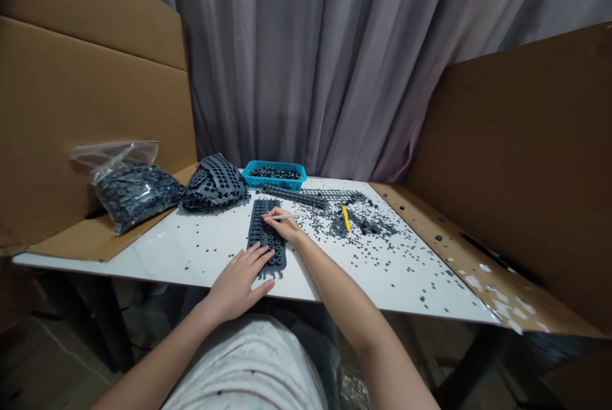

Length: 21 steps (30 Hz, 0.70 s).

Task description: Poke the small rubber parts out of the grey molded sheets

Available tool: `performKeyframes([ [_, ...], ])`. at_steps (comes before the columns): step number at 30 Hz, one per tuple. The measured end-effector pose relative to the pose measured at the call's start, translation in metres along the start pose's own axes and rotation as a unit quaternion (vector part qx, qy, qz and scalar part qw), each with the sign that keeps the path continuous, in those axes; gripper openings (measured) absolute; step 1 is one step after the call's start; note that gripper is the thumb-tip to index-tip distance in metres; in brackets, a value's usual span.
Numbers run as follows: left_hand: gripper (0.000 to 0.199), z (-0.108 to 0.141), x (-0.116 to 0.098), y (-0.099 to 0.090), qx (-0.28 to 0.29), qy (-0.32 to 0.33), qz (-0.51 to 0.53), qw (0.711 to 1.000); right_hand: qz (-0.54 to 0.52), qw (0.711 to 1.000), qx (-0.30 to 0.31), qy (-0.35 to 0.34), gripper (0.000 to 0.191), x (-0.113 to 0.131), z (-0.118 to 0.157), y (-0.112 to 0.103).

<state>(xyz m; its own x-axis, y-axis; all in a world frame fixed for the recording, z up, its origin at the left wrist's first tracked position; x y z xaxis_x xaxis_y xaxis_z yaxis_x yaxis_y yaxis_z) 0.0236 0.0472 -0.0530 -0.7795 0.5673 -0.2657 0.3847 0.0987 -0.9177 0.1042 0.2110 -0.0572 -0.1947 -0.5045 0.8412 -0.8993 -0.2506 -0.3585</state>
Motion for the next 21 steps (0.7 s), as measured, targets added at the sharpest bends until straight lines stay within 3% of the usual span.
performKeyframes([
  [11, 0.054, -0.001, -0.001, 0.000, 0.008, -0.004, 0.004, 1.000, 0.094, 0.996, -0.001, -0.006, 0.008, 0.000, -0.002, -0.002],
  [18, 0.055, -0.001, 0.000, -0.001, 0.029, -0.017, 0.021, 0.999, 0.123, 0.989, -0.080, 0.008, 0.005, -0.009, -0.011, -0.031],
  [21, 0.056, 0.000, 0.000, -0.001, 0.030, -0.019, 0.025, 0.999, 0.092, 0.993, -0.071, -0.001, 0.011, -0.006, -0.013, -0.029],
])
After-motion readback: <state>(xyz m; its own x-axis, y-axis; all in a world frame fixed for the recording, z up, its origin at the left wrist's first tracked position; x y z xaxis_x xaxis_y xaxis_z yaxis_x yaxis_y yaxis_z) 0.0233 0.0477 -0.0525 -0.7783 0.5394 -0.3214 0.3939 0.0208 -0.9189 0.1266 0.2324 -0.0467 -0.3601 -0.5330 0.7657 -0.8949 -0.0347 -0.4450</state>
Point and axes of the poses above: each hand's wrist, its own z-axis away from the middle knuckle, its own y-axis out of the palm, x = y × z, the point moved 9 cm from there along -z, towards the middle knuckle, and after that the axes turned 1 degree about z, right-handed, at the moved point
